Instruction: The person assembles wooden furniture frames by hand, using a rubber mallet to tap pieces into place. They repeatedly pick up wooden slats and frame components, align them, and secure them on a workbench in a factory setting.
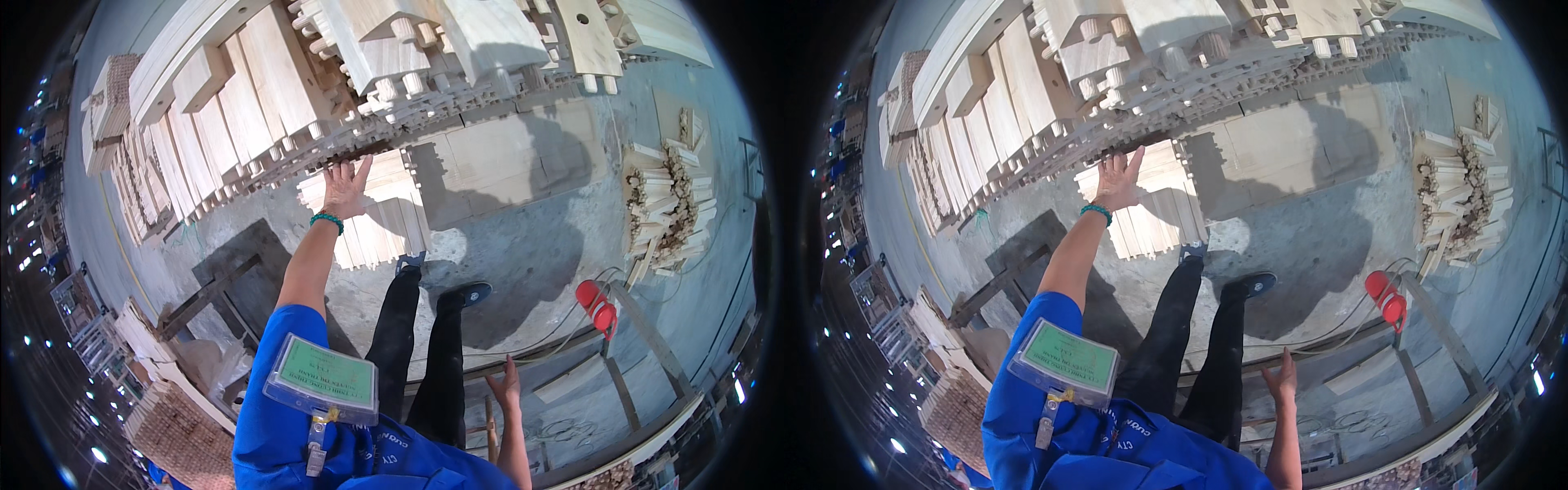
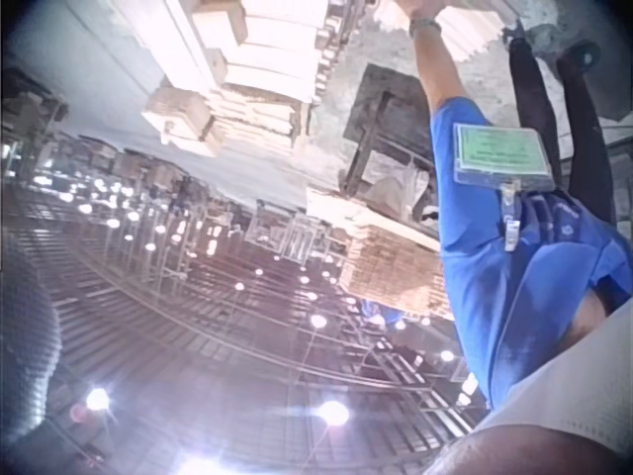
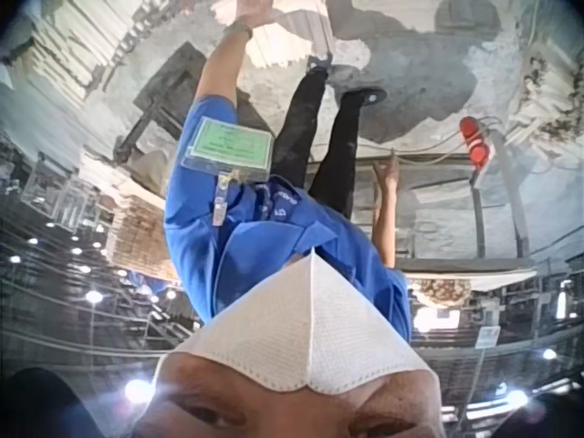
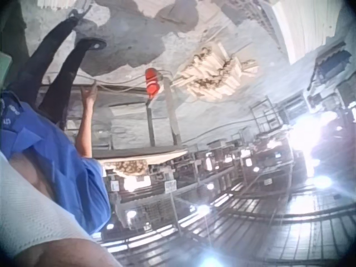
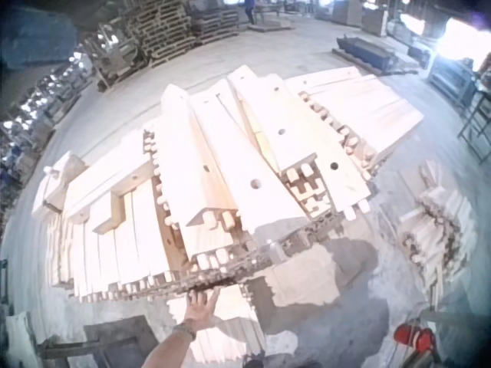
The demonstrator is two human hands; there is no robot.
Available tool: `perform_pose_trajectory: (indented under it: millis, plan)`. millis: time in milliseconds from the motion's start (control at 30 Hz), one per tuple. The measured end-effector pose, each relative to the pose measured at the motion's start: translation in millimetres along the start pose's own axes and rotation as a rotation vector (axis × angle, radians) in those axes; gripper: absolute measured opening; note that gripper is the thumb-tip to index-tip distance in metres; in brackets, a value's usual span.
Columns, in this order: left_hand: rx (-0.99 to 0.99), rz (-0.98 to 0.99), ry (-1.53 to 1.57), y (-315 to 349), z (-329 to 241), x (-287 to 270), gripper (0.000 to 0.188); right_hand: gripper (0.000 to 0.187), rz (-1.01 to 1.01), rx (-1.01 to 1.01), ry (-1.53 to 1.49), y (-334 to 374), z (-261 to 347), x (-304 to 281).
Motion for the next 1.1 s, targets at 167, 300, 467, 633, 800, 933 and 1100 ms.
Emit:
perform_pose_trajectory:
  millis: [167, 300, 467, 633, 800, 933, 1100]
  plan:
    - [0.067, -0.007, 0.14, 7.1, 0.1, 0.3, 0.126, 0.085, -0.001, -0.032, -0.195, -3.8, 14.3, 24.0]
    - [0.016, 0.117, 0.245, 13.6, -4.2, 10.3, 0.133, 0.084, 0.008, 0.021, -0.295, -13.7, 48.7, 38.8]
    - [0.23, 0.183, 1.052, 33.8, -20.2, 10.0, 0.12, 0.092, 0.353, -0.025, -1.136, -70.5, 141.1, 93.5]
    - [0.444, 0.871, 1.547, 123.7, -132.5, -13.8, 0.089, 0.098, 0.232, -0.113, -1.468, -95.0, 237.0, 58.3]
    - [0.608, 0.907, 1.669, 212.9, -191.7, -97.4, 0.074, 0.098, 0.116, -0.289, -1.511, -13.8, 212.4, -24.0]
    - [0.726, 0.825, 1.34, 291.2, -248.4, -176.3, 0.068, 0.111, -0.055, -0.383, -1.5, 90.8, 169.9, -81.5]
    - [0.996, 0.548, 1.127, 387.2, -331.5, -246.8, 0.067, 0.106, -0.369, -0.527, -1.687, 192.1, 113.4, -124.6]
Point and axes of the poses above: each hand's wrist, its own y-axis away from the middle knuckle, its own x-axis out of the palm, z = x × y, the point moved 6 cm from there along -y, towards the middle knuckle, and after that the axes turned 14 degrees about -y, right-handed, at the moved point
